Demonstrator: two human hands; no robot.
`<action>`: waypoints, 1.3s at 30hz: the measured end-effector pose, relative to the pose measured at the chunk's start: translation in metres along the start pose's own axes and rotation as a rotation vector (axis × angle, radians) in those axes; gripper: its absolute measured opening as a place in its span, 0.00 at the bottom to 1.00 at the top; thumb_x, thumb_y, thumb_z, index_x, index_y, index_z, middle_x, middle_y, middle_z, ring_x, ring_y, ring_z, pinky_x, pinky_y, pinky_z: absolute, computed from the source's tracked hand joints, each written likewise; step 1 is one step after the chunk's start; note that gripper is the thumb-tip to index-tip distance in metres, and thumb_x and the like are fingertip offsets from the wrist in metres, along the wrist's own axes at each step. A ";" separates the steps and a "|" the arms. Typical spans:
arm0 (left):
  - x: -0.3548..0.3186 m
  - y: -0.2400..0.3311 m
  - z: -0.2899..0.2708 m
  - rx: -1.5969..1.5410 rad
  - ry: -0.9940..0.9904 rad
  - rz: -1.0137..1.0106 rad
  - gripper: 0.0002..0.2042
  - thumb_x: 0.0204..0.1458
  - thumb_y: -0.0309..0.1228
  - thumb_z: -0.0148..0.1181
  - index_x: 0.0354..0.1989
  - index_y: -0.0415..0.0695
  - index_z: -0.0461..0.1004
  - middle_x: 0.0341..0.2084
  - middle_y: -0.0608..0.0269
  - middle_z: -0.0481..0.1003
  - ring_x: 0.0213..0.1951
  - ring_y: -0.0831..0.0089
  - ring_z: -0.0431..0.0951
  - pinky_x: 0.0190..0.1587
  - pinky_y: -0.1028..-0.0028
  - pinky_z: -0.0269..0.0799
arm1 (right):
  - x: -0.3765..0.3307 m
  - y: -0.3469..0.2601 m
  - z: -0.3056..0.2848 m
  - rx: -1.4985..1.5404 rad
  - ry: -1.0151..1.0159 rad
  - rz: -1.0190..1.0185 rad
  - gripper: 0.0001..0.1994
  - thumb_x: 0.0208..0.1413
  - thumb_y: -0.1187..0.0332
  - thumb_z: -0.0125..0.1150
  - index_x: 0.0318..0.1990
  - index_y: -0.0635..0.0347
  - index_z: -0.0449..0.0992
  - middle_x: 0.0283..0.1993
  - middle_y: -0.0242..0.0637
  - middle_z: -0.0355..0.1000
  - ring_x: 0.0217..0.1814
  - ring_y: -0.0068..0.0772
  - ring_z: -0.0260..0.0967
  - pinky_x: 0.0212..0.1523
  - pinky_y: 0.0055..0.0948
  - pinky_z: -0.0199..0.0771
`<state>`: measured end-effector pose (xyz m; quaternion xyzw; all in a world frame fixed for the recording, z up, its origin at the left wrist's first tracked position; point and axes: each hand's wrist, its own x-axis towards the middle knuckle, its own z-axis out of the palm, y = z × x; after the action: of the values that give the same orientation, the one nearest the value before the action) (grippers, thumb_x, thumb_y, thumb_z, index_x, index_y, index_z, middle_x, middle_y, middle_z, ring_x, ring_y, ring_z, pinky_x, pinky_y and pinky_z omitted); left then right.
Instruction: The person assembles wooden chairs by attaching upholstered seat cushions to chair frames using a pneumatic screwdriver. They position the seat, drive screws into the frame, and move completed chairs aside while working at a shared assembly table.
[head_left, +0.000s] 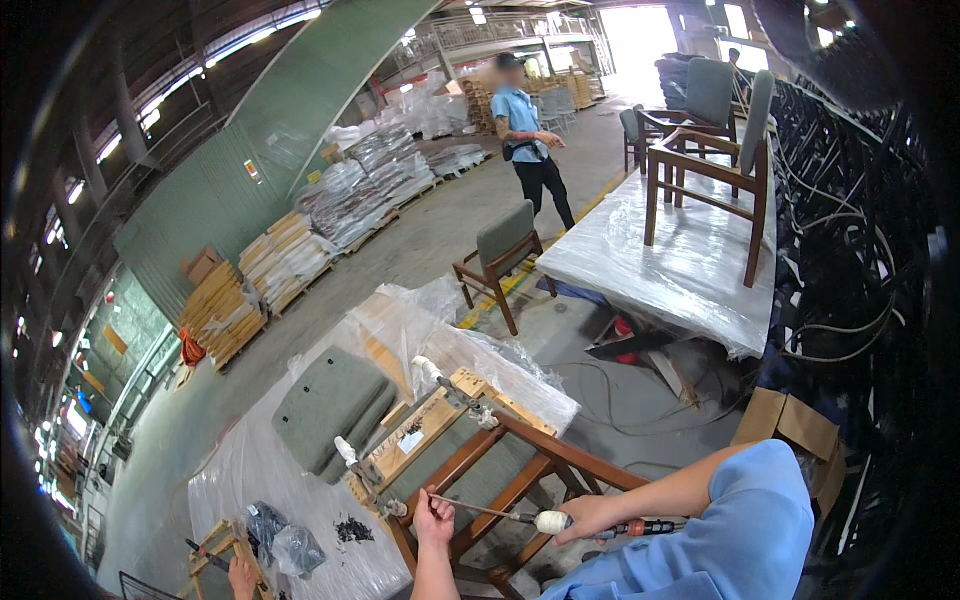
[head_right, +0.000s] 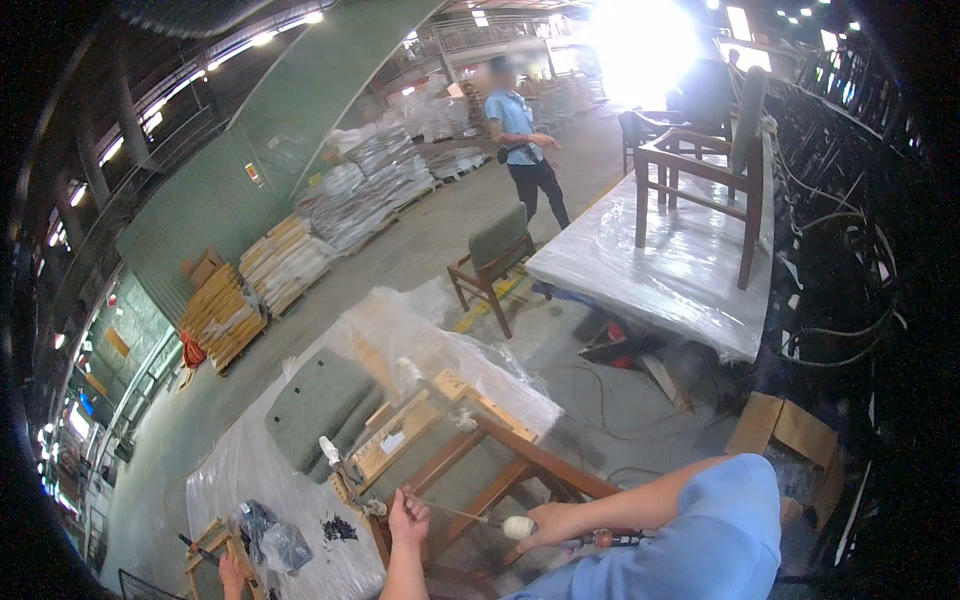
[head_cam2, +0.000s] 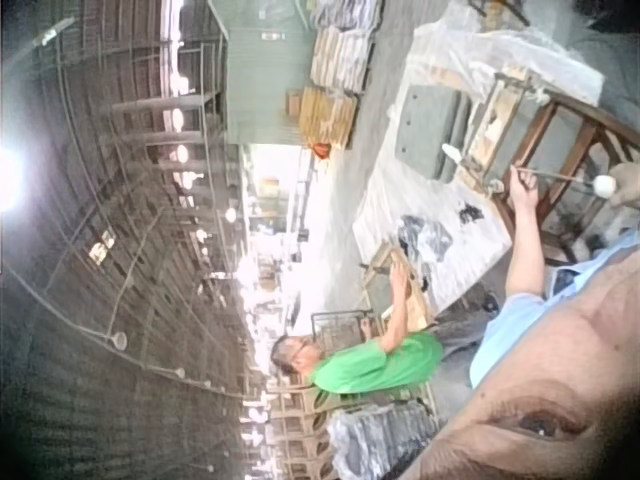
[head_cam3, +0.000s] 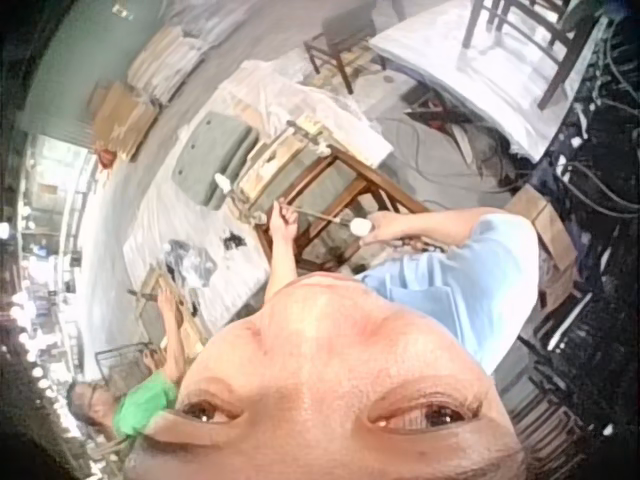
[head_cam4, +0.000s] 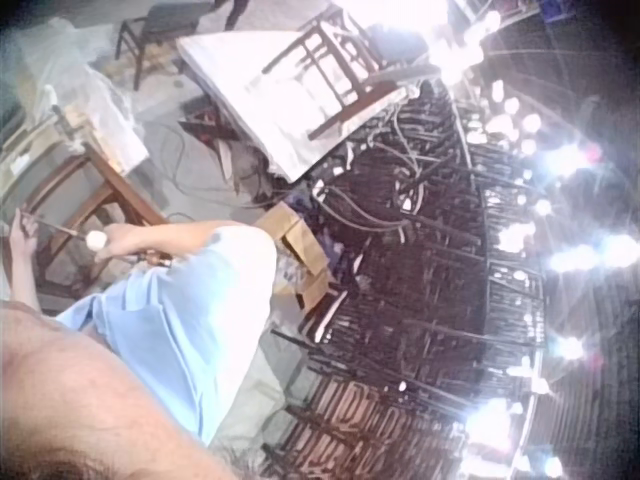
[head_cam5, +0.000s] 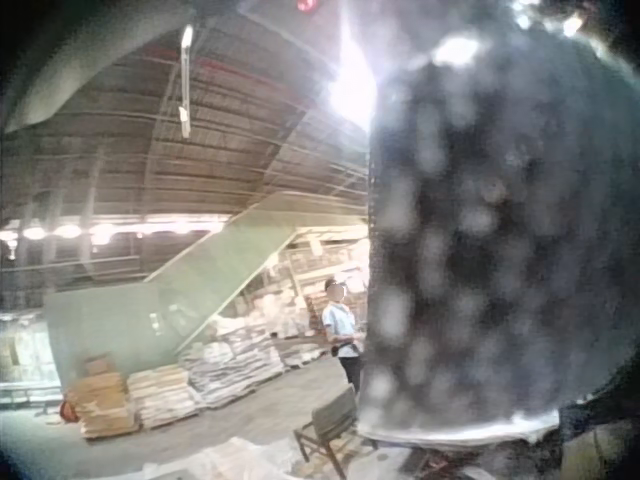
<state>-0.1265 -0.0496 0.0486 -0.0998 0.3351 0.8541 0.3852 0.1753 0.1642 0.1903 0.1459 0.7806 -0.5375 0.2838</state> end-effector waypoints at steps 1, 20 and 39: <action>0.000 0.000 0.000 -0.004 -0.005 -0.004 0.13 0.68 0.43 0.49 0.45 0.47 0.71 0.19 0.73 0.58 0.19 0.78 0.57 0.20 0.76 0.55 | 0.000 0.001 0.001 -0.004 0.005 -0.007 0.28 0.55 0.48 0.66 0.54 0.61 0.71 0.35 0.41 0.74 0.20 0.31 0.74 0.18 0.29 0.76; -0.006 -0.001 0.008 0.016 0.021 -0.010 0.17 0.69 0.45 0.45 0.40 0.46 0.74 0.17 0.73 0.60 0.19 0.79 0.60 0.20 0.76 0.56 | -0.003 0.001 0.000 -0.082 0.070 -0.060 0.33 0.48 0.40 0.68 0.48 0.64 0.76 0.35 0.47 0.76 0.28 0.40 0.78 0.26 0.34 0.79; -0.008 -0.002 0.010 0.050 0.005 0.013 0.17 0.69 0.46 0.45 0.38 0.46 0.74 0.17 0.73 0.61 0.19 0.79 0.61 0.20 0.76 0.58 | -0.006 -0.001 -0.001 -0.040 0.060 -0.039 0.28 0.49 0.43 0.68 0.41 0.63 0.78 0.30 0.43 0.77 0.25 0.38 0.77 0.25 0.36 0.78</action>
<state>-0.1186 -0.0469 0.0586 -0.0899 0.3579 0.8477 0.3812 0.1794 0.1650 0.1949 0.1408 0.8020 -0.5227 0.2526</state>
